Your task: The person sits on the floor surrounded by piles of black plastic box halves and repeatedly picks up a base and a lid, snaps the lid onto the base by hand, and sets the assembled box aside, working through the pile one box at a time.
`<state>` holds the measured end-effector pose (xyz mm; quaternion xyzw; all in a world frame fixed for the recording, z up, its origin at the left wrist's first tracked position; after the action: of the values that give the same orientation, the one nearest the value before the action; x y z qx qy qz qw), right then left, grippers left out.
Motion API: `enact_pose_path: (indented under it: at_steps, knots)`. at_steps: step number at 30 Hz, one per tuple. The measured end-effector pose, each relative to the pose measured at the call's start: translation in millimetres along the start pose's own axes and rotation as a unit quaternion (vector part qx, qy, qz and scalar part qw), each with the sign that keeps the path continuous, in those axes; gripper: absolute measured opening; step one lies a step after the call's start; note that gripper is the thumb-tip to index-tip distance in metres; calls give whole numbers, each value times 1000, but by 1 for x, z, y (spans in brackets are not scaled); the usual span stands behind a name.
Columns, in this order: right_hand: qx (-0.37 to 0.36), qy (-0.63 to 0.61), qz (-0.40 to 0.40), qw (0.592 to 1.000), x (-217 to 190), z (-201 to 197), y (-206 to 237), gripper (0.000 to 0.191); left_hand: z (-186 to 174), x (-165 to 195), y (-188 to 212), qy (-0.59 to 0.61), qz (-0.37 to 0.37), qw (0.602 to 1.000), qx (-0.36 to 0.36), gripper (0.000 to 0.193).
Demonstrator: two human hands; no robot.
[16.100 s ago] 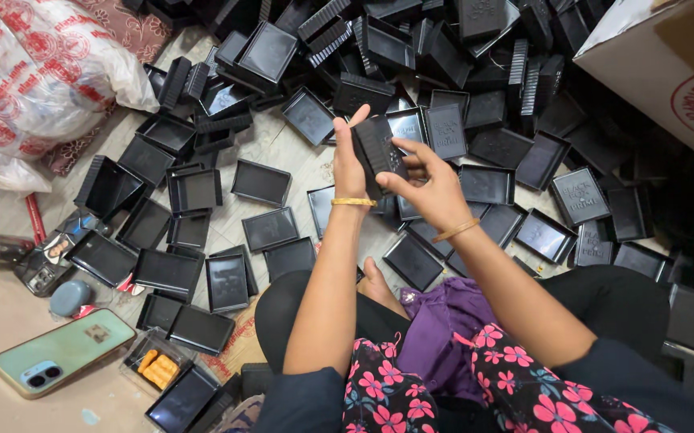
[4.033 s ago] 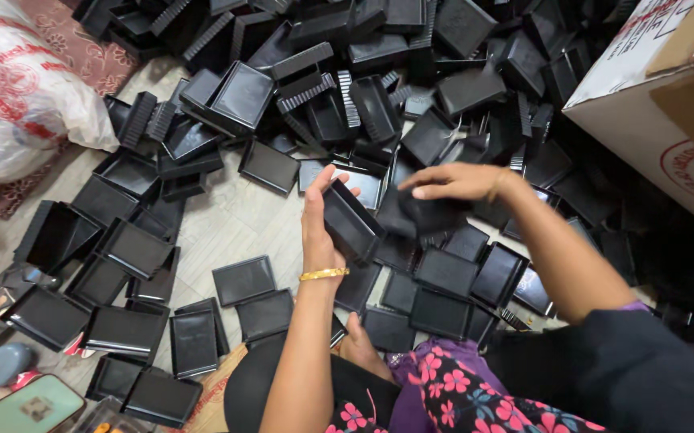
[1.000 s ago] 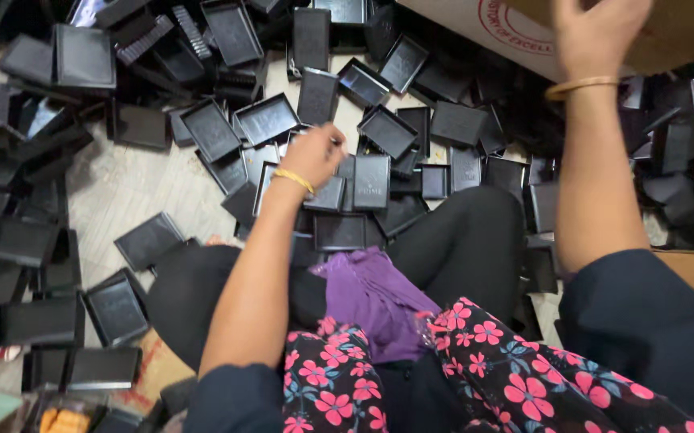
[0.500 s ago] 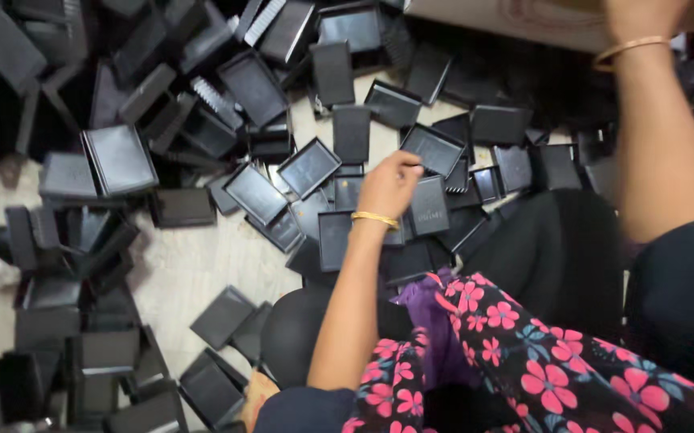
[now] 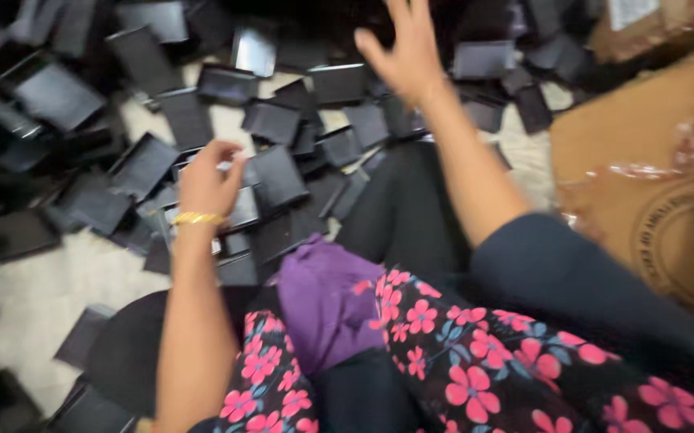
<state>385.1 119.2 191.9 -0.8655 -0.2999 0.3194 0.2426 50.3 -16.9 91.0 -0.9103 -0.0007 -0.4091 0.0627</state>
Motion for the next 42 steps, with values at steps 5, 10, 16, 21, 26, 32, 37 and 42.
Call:
enact_pose_path:
  at_steps: [5, 10, 16, 21, 26, 32, 37, 42]
  knots:
    - [45, 194, 365, 909, 76, -86, 213, 68, 26, -5, 1, -50, -128, 983, -119, 44]
    - [202, -134, 703, 669, 133, -81, 308, 99, 98, -15, -15, -156, -162, 968, -110, 95]
    - [-66, -28, 479, 875, 117, 1, 156, 59, 130, -36, -16, -324, -162, 930, -66, 91]
    - [-181, -443, 354, 803, 129, -7, 119, 46, 60, -61, -22, 62, -290, 955, -19, 83]
    - [54, 76, 382, 919, 254, -92, 90, 59, 5, -19, -18, 428, -298, 851, 60, 60]
    - [-38, 62, 649, 758, 321, -89, 132, 119, -39, 7, 17, 544, -327, 770, 67, 36]
    - [-72, 70, 513, 853, 278, -30, 120, 118, -16, -1, -4, 607, -289, 736, 78, 36]
    - [-116, 118, 282, 945, 186, 21, 110, 58, 7, 1, -13, 588, -278, 758, 38, 38]
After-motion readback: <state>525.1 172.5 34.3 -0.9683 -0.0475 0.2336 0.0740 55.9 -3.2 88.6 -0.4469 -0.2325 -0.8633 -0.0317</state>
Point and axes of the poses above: each hand's wrist, its own y-axis away from the middle knuckle, its own z-axis out of the palm, x = y × z, the point moved 5 cm from there along -y, towards the middle knuckle, and after that the axes turned 4 degrees about -z, right-handed, at the moved point
